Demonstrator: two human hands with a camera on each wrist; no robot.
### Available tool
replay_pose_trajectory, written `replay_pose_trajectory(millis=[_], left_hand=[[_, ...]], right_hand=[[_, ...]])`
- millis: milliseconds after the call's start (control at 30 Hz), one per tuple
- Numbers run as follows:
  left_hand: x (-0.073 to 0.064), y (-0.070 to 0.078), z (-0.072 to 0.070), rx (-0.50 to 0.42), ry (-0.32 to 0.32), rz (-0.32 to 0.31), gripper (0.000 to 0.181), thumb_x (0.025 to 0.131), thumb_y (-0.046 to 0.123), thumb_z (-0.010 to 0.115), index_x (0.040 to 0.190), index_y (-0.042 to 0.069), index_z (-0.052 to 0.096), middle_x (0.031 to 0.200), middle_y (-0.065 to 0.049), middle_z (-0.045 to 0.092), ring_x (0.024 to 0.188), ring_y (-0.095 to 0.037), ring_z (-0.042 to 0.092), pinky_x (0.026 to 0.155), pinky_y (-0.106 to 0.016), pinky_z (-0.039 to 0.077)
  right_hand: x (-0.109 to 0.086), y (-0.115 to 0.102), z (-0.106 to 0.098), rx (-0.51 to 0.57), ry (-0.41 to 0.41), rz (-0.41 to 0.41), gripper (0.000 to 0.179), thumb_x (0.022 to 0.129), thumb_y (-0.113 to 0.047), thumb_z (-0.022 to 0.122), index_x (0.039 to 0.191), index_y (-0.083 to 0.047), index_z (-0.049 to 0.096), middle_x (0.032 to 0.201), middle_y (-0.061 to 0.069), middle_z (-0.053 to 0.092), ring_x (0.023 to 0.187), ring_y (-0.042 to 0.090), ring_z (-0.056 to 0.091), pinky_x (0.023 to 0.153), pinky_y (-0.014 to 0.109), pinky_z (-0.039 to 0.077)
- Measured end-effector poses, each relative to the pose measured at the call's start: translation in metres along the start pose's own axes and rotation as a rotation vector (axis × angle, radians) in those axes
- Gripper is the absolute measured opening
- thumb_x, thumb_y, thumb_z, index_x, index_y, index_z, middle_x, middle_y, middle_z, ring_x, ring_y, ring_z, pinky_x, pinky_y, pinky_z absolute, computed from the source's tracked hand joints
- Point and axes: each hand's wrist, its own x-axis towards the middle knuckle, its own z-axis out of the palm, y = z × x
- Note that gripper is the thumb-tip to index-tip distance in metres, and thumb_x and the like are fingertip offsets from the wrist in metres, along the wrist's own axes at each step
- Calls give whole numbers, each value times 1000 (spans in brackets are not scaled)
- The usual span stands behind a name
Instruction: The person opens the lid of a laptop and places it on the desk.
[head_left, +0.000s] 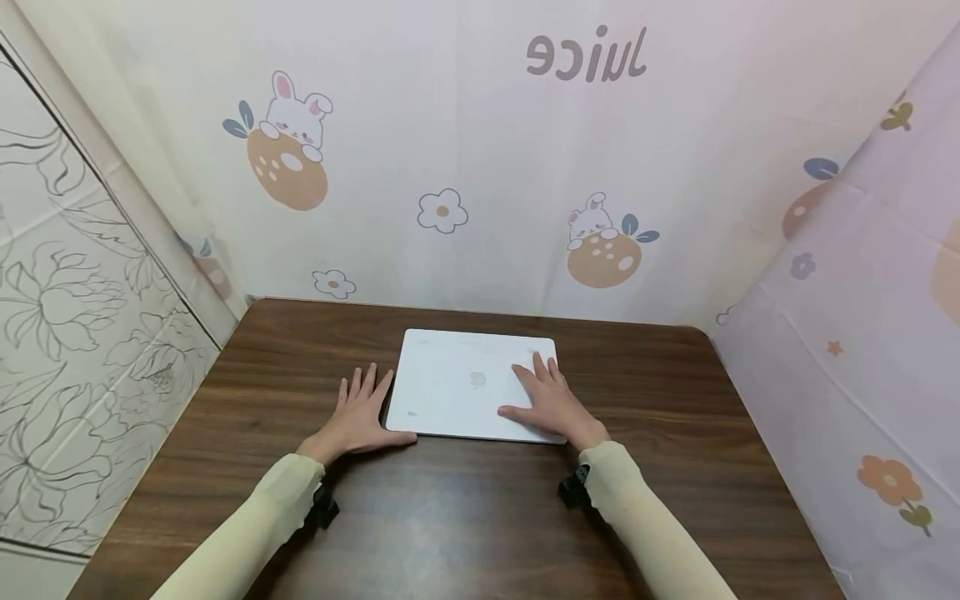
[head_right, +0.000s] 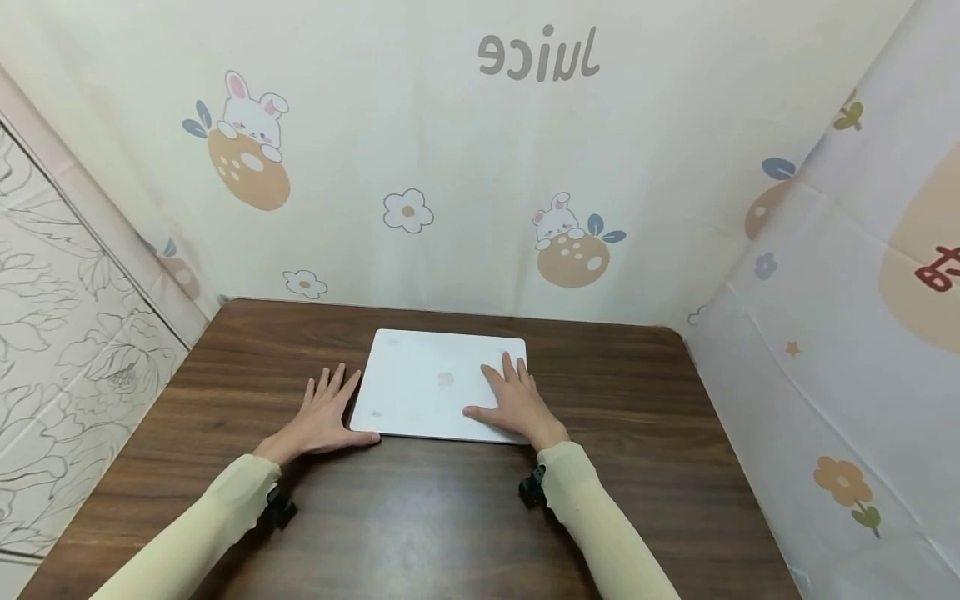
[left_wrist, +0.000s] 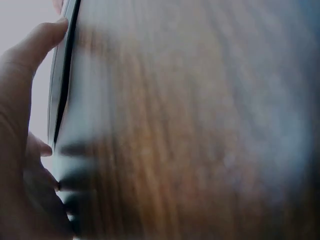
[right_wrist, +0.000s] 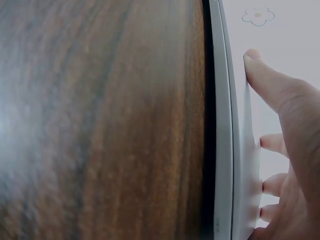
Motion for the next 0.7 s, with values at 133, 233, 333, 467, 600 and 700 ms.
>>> replay_pose_trajectory(millis=[133, 233, 333, 467, 600, 700], left_hand=[[1, -1, 1, -1, -8, 3, 130, 71, 85, 70, 166, 13, 19, 171, -26, 0, 156, -52, -6, 121, -71, -2], [1, 0, 1, -5, -8, 4, 128, 70, 84, 70, 166, 14, 21, 171, -26, 0, 156, -52, -7, 121, -71, -3], [1, 1, 0, -6, -7, 1, 127, 70, 84, 70, 166, 17, 21, 171, -26, 1, 157, -51, -6, 121, -71, -3], [1, 2, 0, -6, -10, -1, 127, 71, 84, 70, 166, 17, 21, 171, -26, 0, 157, -51, -6, 121, -71, -3], [0, 3, -1, -9, -15, -3, 126, 71, 83, 70, 166, 17, 20, 171, -25, 0, 157, -51, -7, 121, -71, -3], [-1, 3, -1, -9, -14, -3, 126, 71, 83, 71, 166, 17, 20, 171, -26, 0, 157, -52, -6, 121, -72, -3]], right_hand=[[-1, -2, 0, -13, 0, 3, 102, 87, -80, 57, 163, -17, 31, 172, 23, 3, 157, 51, -3, 122, 70, 11], [-4, -5, -2, -25, -2, 6, 100, 89, -77, 57, 163, -15, 32, 171, 25, 6, 156, 53, 0, 121, 72, 12], [-8, -9, -5, -41, 5, -1, 97, 90, -72, 60, 162, -13, 34, 170, 28, 13, 155, 55, 8, 119, 74, 15], [-17, -13, -12, -53, 42, -25, 93, 91, -64, 66, 160, -9, 37, 166, 30, 23, 152, 56, 19, 119, 72, 22], [-32, -18, -16, -15, 108, -42, 88, 91, -58, 71, 158, -9, 41, 165, 28, 30, 151, 50, 29, 119, 64, 31], [-41, -22, -15, 22, 159, -59, 86, 90, -55, 74, 157, -11, 44, 163, 25, 36, 150, 45, 35, 116, 61, 38]])
